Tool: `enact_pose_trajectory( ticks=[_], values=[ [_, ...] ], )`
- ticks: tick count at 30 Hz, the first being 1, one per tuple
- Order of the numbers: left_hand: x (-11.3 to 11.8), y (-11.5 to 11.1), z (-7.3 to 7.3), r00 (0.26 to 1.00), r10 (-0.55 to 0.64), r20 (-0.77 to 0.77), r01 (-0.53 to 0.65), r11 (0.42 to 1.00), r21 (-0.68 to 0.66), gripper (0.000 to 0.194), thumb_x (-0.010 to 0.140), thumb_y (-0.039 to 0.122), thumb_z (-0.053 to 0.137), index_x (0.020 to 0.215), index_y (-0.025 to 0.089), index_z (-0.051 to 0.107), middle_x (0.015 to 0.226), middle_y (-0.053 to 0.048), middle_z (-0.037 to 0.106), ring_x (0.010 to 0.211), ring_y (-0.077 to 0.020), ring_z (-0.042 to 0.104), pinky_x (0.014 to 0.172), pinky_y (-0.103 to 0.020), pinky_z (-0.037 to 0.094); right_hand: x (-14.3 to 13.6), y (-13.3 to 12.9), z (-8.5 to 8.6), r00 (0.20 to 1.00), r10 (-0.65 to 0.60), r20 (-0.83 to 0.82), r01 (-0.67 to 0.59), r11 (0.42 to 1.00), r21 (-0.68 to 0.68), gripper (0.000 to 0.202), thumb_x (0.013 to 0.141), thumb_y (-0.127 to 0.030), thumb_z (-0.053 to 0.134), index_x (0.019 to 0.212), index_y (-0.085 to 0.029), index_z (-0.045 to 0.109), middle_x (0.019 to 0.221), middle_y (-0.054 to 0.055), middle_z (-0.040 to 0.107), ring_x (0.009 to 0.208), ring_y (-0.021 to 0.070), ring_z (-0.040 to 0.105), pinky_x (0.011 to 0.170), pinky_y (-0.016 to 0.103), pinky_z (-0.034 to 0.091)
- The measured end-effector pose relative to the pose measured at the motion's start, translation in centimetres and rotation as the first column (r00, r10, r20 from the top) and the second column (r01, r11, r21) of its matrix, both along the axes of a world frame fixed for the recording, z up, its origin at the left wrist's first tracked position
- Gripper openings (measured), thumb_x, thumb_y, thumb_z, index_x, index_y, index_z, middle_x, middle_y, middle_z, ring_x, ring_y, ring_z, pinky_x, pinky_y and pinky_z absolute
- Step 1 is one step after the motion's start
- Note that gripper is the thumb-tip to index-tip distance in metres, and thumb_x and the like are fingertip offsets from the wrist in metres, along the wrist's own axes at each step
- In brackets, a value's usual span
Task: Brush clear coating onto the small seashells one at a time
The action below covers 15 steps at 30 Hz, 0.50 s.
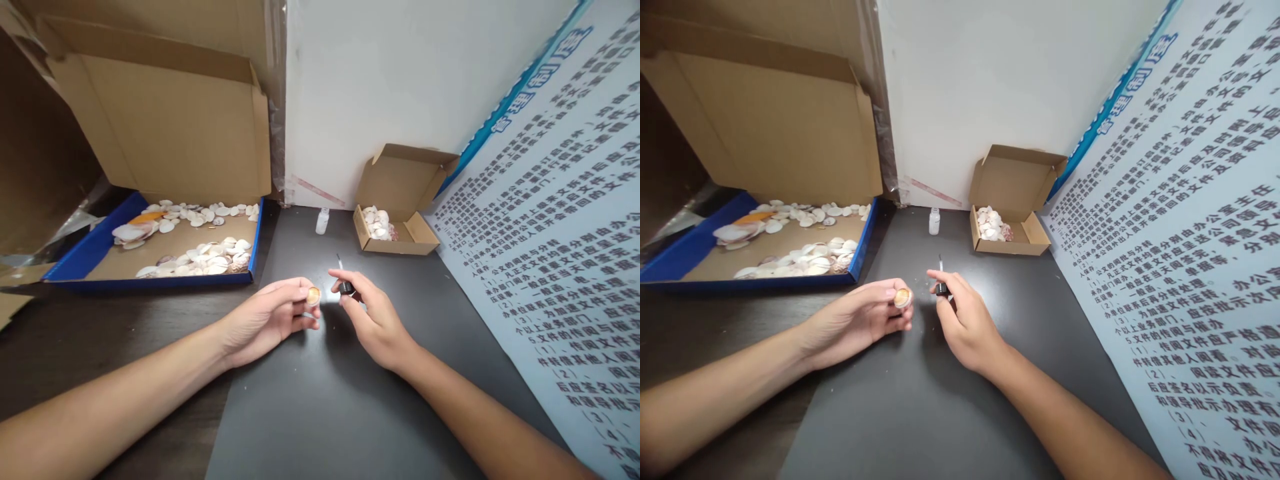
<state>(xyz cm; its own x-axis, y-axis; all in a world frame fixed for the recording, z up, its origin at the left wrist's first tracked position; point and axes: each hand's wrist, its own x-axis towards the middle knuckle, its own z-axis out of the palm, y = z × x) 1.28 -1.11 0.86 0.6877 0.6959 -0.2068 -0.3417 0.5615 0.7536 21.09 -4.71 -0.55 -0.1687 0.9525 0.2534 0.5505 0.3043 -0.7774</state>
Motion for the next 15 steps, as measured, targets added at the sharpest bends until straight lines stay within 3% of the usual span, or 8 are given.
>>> enact_pose_trajectory(
  ticks=[3, 6, 12, 15],
  values=[
    [-0.2, 0.0, 0.3, 0.996, -0.006, 0.088, 0.004, 1.000, 0.027, 0.013, 0.087, 0.019, 0.059, 0.077, 0.014, 0.066, 0.082, -0.004, 0.056, 0.100, -0.0196, 0.055, 0.097, -0.033, 0.045, -0.2, -0.1, -0.3, 0.997, 0.041, -0.064, -0.045, 0.998, -0.049, 0.035, 0.096, -0.021, 0.044, 0.129, -0.018, 0.056, 0.114, 0.007, 0.068, 0.103, 0.0191, 0.063, 0.091, 0.033, 0.049],
    [-0.4, -0.1, 0.6, 0.991, 0.011, 0.133, -0.022, 0.996, 0.087, 0.014, 0.086, 0.021, 0.060, 0.074, 0.015, 0.066, 0.078, -0.004, 0.056, 0.099, -0.0201, 0.053, 0.104, -0.037, 0.038, -0.4, -0.3, -0.2, 0.990, 0.094, -0.107, -0.104, 0.990, -0.099, 0.033, 0.097, -0.024, 0.046, 0.128, -0.020, 0.057, 0.121, 0.007, 0.068, 0.111, 0.0195, 0.062, 0.095, 0.033, 0.048],
    [-0.5, -0.5, 0.9, 0.990, -0.054, 0.128, 0.035, 0.989, 0.145, 0.013, 0.083, 0.025, 0.063, 0.074, 0.016, 0.066, 0.076, -0.003, 0.056, 0.089, -0.0194, 0.052, 0.104, -0.039, 0.034, -1.0, -0.4, 0.2, 0.958, 0.137, -0.250, -0.184, 0.967, -0.177, 0.025, 0.099, -0.026, 0.049, 0.119, -0.021, 0.061, 0.113, 0.005, 0.069, 0.104, 0.0188, 0.064, 0.093, 0.032, 0.048],
    [-0.4, -0.9, 0.8, 0.988, -0.088, 0.123, 0.066, 0.982, 0.177, 0.013, 0.082, 0.027, 0.064, 0.074, 0.017, 0.066, 0.074, -0.003, 0.056, 0.087, -0.0200, 0.053, 0.098, -0.036, 0.037, -1.5, -0.5, 0.2, 0.915, 0.253, -0.315, -0.315, 0.934, -0.166, 0.021, 0.100, -0.034, 0.049, 0.097, -0.021, 0.065, 0.095, 0.002, 0.067, 0.092, 0.0175, 0.062, 0.086, 0.030, 0.049]
  ],
)
